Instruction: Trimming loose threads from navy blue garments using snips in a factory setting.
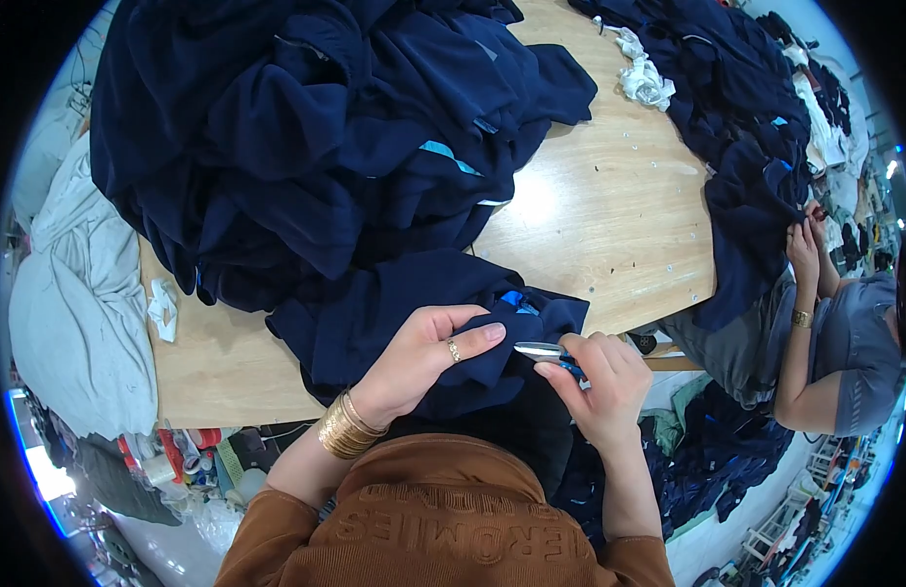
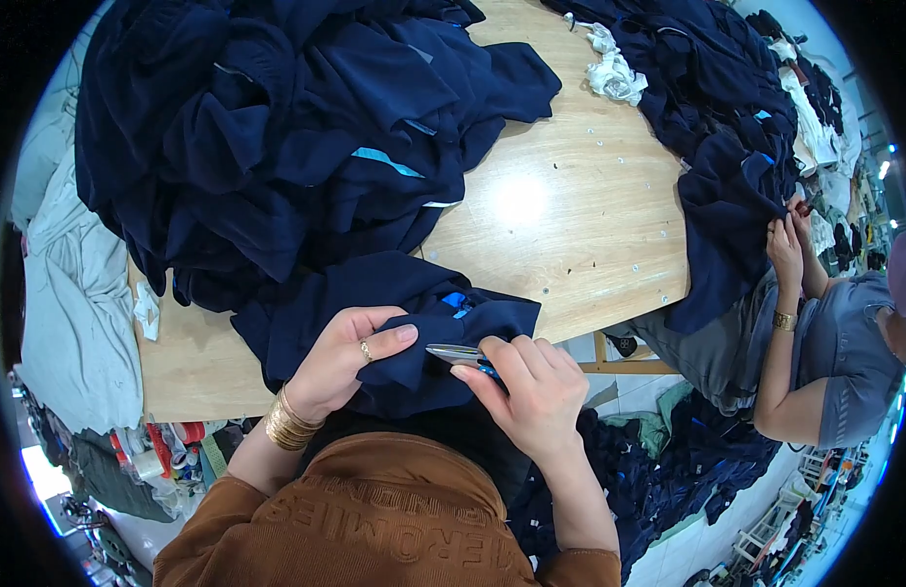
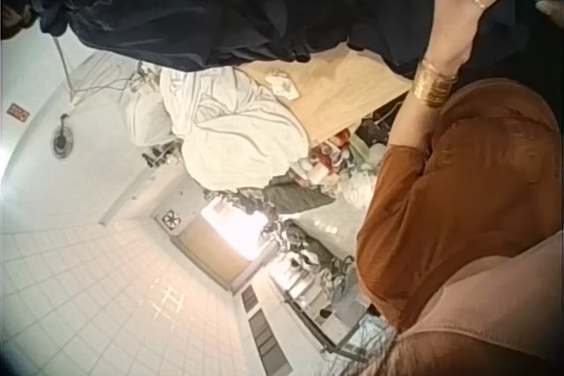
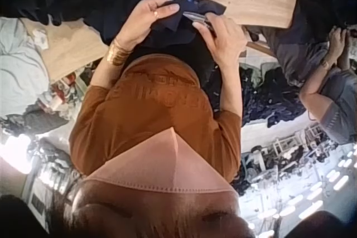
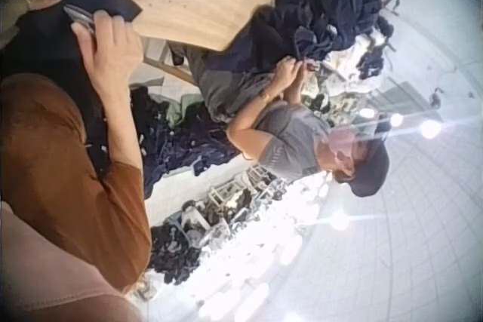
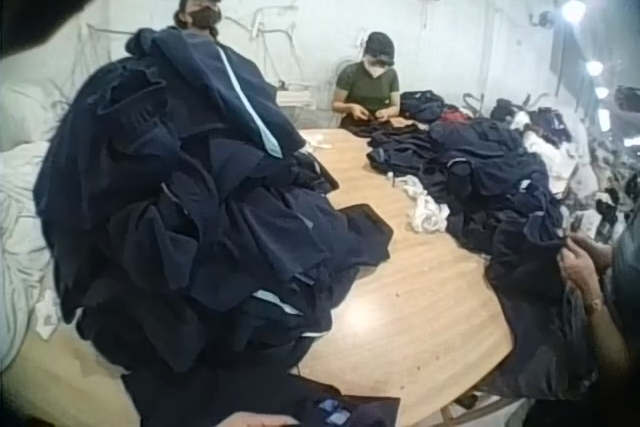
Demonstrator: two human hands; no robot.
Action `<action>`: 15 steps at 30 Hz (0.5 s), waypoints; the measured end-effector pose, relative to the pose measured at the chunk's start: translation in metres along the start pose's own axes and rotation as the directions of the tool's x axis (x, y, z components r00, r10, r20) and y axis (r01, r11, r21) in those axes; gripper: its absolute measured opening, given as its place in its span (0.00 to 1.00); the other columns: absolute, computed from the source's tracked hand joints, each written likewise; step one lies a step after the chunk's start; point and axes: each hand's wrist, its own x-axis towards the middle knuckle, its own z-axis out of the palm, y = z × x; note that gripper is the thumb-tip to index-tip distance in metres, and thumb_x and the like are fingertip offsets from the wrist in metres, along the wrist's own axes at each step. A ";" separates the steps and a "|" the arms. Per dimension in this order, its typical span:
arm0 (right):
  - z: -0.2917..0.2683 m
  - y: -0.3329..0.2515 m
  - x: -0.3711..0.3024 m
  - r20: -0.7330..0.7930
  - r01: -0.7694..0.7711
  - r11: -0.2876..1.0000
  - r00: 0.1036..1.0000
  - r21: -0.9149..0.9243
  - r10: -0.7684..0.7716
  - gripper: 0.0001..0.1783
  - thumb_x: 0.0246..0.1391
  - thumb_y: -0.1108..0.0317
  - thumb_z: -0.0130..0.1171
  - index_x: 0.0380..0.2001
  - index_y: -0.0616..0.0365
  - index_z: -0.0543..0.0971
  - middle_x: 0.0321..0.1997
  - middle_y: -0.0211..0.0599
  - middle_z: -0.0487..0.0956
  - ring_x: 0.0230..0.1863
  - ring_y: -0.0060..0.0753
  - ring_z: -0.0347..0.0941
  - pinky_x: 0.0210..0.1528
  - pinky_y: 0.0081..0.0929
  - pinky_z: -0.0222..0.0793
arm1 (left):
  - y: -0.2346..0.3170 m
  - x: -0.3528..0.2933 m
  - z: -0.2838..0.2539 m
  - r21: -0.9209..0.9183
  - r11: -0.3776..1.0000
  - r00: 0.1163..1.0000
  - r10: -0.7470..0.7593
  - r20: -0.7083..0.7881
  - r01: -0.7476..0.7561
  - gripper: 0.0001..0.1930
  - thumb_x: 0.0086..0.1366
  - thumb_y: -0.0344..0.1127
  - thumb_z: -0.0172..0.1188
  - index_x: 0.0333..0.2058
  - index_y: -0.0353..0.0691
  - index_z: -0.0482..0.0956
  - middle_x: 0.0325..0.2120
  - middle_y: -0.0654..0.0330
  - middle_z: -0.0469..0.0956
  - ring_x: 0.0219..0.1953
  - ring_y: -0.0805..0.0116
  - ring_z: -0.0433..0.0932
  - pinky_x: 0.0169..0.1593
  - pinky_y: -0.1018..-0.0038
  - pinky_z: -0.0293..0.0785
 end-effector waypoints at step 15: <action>0.007 0.014 0.014 -0.019 -0.169 0.818 0.976 0.549 0.215 0.21 0.39 0.61 0.67 0.34 0.61 0.74 0.21 0.30 0.73 0.24 0.25 0.70 0.30 0.21 0.64 | -0.001 0.000 -0.002 -0.031 0.998 0.998 -0.044 0.053 0.046 0.11 0.60 0.35 0.58 0.37 0.35 0.79 0.29 0.68 0.77 0.31 0.85 0.71 0.38 0.86 0.66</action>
